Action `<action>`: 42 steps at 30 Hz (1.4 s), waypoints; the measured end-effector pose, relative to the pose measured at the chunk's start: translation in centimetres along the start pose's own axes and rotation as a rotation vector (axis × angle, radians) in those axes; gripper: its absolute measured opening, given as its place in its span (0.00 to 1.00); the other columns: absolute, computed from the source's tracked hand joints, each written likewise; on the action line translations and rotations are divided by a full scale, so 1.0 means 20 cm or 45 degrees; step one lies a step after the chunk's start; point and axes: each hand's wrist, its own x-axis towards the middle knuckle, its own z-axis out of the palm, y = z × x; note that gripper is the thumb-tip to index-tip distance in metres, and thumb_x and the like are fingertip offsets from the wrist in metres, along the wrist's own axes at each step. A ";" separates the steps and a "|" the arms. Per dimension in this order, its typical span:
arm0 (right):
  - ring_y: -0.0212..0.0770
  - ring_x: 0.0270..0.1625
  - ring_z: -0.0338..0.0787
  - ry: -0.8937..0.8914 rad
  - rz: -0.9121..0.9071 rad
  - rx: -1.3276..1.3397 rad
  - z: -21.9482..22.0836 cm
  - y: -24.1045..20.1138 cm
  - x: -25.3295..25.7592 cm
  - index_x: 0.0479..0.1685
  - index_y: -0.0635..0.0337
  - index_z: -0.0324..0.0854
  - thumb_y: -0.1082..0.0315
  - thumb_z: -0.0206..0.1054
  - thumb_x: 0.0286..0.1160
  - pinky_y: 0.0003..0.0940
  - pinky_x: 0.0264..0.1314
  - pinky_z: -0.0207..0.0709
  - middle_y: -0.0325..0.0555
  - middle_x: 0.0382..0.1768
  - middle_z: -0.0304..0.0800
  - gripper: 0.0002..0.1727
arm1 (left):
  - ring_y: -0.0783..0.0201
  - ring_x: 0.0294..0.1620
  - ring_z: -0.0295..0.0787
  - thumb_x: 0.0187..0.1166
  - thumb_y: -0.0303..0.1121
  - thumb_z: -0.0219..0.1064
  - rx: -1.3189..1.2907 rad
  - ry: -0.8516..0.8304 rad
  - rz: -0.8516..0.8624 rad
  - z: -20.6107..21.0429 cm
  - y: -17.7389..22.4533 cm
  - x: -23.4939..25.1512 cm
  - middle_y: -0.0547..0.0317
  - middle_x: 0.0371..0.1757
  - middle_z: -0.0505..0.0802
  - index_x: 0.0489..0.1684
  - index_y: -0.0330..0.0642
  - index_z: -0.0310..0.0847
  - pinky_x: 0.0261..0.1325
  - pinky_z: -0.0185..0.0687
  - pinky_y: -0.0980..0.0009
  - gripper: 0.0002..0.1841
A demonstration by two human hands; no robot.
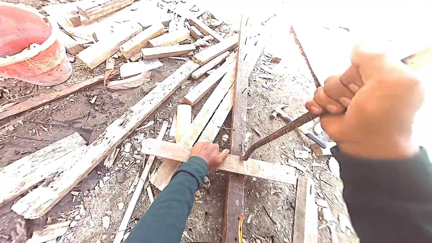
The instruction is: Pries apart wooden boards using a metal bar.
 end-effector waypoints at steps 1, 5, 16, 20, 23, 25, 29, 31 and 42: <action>0.29 0.08 0.53 0.006 -0.039 0.028 -0.01 -0.01 -0.06 0.13 0.38 0.57 0.55 0.53 0.90 0.28 0.13 0.61 0.26 0.06 0.48 0.27 | 0.47 0.57 0.92 0.88 0.69 0.34 0.005 0.004 -0.002 0.01 0.00 0.00 0.47 0.49 0.93 0.52 0.42 0.84 0.56 0.82 0.45 0.41; 0.27 0.08 0.56 0.044 -0.093 0.073 0.01 0.00 -0.12 0.13 0.38 0.59 0.55 0.55 0.90 0.26 0.13 0.62 0.25 0.06 0.52 0.26 | 0.47 0.57 0.92 0.88 0.68 0.35 0.010 0.043 -0.013 0.02 0.01 0.00 0.47 0.50 0.94 0.52 0.43 0.85 0.56 0.82 0.44 0.40; 0.27 0.07 0.58 0.063 -0.188 0.174 0.04 0.04 -0.20 0.16 0.41 0.63 0.59 0.57 0.89 0.25 0.12 0.61 0.26 0.07 0.54 0.23 | 0.45 0.61 0.90 0.93 0.61 0.33 -0.056 0.105 0.048 0.06 -0.01 -0.01 0.43 0.52 0.93 0.57 0.39 0.83 0.66 0.79 0.46 0.37; 0.28 0.07 0.56 0.090 -0.250 0.195 0.03 0.05 -0.22 0.13 0.42 0.62 0.61 0.57 0.88 0.25 0.12 0.59 0.26 0.06 0.53 0.25 | 0.46 0.67 0.86 0.93 0.57 0.37 -0.121 0.213 0.075 0.10 -0.02 0.00 0.46 0.54 0.93 0.54 0.40 0.86 0.64 0.82 0.48 0.34; 0.27 0.07 0.57 0.069 -0.250 0.197 0.03 0.05 -0.22 0.12 0.41 0.62 0.60 0.57 0.88 0.25 0.12 0.59 0.26 0.06 0.53 0.25 | 0.46 0.69 0.86 0.93 0.55 0.36 -0.121 0.251 0.070 0.11 -0.04 0.00 0.46 0.55 0.93 0.56 0.40 0.86 0.65 0.81 0.48 0.33; 0.28 0.07 0.58 0.060 -0.239 0.163 0.03 0.04 -0.24 0.13 0.41 0.63 0.60 0.58 0.88 0.25 0.12 0.60 0.26 0.06 0.54 0.25 | 0.44 0.75 0.82 0.93 0.53 0.38 -0.151 0.255 0.082 0.13 -0.04 -0.02 0.44 0.63 0.91 0.61 0.37 0.85 0.71 0.78 0.47 0.32; 0.27 0.08 0.58 0.086 -0.181 0.141 -0.04 0.03 -0.43 0.10 0.42 0.63 0.60 0.56 0.86 0.25 0.12 0.62 0.27 0.06 0.53 0.26 | 0.44 0.79 0.78 0.90 0.53 0.43 -0.147 0.327 0.088 0.29 -0.05 -0.15 0.44 0.73 0.86 0.60 0.38 0.87 0.74 0.77 0.47 0.30; 0.26 0.08 0.59 0.100 -0.172 0.156 -0.08 0.04 -0.54 0.09 0.42 0.64 0.61 0.55 0.86 0.23 0.14 0.64 0.26 0.06 0.53 0.26 | 0.45 0.78 0.80 0.88 0.54 0.47 -0.168 0.397 0.086 0.38 -0.06 -0.23 0.45 0.71 0.88 0.57 0.40 0.89 0.76 0.76 0.49 0.29; 0.26 0.07 0.59 0.145 -0.199 0.185 -0.10 0.03 -0.68 0.10 0.44 0.65 0.62 0.51 0.88 0.22 0.13 0.63 0.27 0.05 0.53 0.26 | 0.37 0.83 0.72 0.68 0.65 0.74 -0.652 0.528 -0.182 0.01 0.42 0.44 0.34 0.82 0.77 0.95 0.38 0.47 0.82 0.69 0.40 0.59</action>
